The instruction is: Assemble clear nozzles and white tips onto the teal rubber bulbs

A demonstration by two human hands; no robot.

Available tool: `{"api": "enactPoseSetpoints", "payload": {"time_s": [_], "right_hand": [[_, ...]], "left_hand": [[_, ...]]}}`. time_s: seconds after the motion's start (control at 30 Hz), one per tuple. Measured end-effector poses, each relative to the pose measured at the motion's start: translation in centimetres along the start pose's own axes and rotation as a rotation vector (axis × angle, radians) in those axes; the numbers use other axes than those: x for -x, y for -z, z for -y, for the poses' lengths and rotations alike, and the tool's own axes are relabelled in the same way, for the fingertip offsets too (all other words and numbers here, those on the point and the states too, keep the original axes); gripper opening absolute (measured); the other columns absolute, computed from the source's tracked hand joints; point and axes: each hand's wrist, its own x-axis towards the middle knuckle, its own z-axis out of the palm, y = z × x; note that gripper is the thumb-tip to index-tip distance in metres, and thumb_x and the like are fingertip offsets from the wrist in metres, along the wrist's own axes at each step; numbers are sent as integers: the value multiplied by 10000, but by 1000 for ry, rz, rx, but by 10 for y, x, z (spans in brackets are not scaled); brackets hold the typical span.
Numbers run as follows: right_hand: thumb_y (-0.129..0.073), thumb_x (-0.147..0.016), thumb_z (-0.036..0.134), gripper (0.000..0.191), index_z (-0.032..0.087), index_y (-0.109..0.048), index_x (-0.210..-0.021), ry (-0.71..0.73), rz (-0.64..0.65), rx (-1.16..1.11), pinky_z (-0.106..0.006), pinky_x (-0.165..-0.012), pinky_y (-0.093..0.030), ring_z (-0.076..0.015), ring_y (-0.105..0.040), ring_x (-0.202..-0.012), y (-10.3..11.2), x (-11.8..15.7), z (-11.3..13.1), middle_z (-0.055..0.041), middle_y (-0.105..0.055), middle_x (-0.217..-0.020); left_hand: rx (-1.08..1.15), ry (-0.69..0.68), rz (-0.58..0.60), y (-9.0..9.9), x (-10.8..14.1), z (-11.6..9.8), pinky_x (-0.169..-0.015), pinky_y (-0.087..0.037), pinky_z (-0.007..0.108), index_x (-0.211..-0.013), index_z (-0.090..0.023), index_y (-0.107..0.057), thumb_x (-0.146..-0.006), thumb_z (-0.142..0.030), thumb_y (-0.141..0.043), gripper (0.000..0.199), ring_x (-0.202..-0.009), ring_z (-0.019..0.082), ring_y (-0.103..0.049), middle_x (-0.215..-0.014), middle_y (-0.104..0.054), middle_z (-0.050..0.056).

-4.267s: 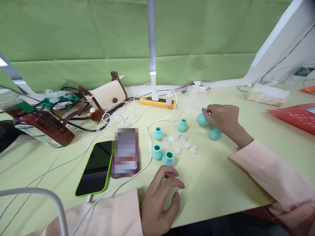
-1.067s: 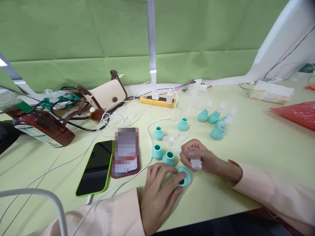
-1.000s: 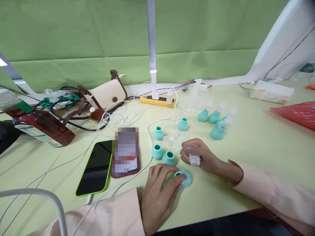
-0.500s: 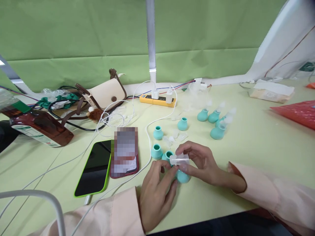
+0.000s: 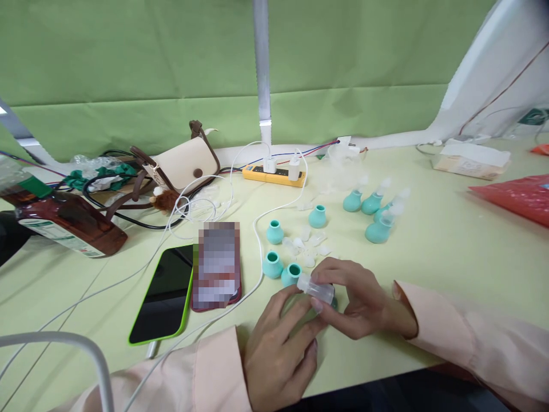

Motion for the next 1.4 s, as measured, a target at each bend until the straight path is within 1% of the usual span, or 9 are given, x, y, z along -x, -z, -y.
{"api": "enactPoseSetpoints", "payload": {"time_s": [0.1,0.2,0.27,0.37,0.6,0.87,1.07,1.27,1.4], "right_hand": [[-531,-662,70,294,147,-461,-938,57,-8,81,-253,-534,-460,-133,-543,-638,-3,0,1,-38,-555,-690],[-538,-669,86,275,146,-464,-927,92,28,113,-251,-534,-456,-126,-542,-634,-5,2,-1,-47,-575,-716],[-552,-675,102,270,147,-461,-926,114,91,135,-263,-542,-452,-126,-539,-630,-6,4,-3,-47,-589,-719],[-566,-683,99,288,151,-450,-941,152,149,161,-274,-559,-451,-131,-544,-641,-8,7,-5,-43,-602,-717],[-569,-662,167,399,149,-442,-1040,-7,94,1,-284,-626,-490,-142,-574,-727,-4,3,-4,-61,-599,-815],[-586,-704,106,200,159,-539,-891,14,151,-65,-231,-602,-482,-112,-571,-711,1,-5,-6,-50,-601,-763],[-625,-686,96,154,153,-592,-826,36,157,-129,-273,-631,-474,-119,-534,-722,3,-9,-12,-51,-589,-748],[-641,-686,121,141,163,-596,-813,89,229,-18,-253,-592,-445,-114,-450,-699,6,-7,-19,-29,-593,-705],[-613,-713,124,148,161,-572,-850,211,289,175,-231,-560,-416,-115,-434,-701,11,-4,-19,-20,-613,-745]], "left_hand": [[227,121,-150,2,-2,0,-851,-389,399,-1016,-168,-529,-717,-62,-497,319,-970,229,-471,-1028,-551,91],[535,423,-302,2,-4,3,-753,-447,343,-940,-169,-550,-711,-172,-586,232,-813,194,-538,-873,-586,62],[709,582,-344,2,-5,5,-697,-465,307,-939,-167,-561,-691,-232,-632,266,-745,174,-551,-824,-597,48],[786,671,-371,0,-7,6,-682,-466,258,-897,-176,-598,-692,-248,-641,222,-751,160,-563,-811,-621,32],[718,679,-432,-1,-6,1,-740,-472,243,-968,-205,-573,-758,-218,-576,211,-866,162,-577,-968,-627,31],[604,627,-430,-4,-1,1,-747,-474,246,-1028,-224,-546,-786,-195,-538,244,-899,164,-571,-1020,-602,41],[487,600,-458,-3,-1,2,-690,-455,208,-982,-230,-568,-768,-182,-550,220,-799,137,-570,-879,-610,16],[464,640,-458,-1,-4,2,-626,-452,210,-959,-183,-592,-757,-205,-556,207,-742,144,-561,-823,-603,38],[447,652,-470,0,-5,1,-615,-451,212,-957,-180,-604,-749,-230,-565,217,-704,140,-553,-805,-603,35]]}}
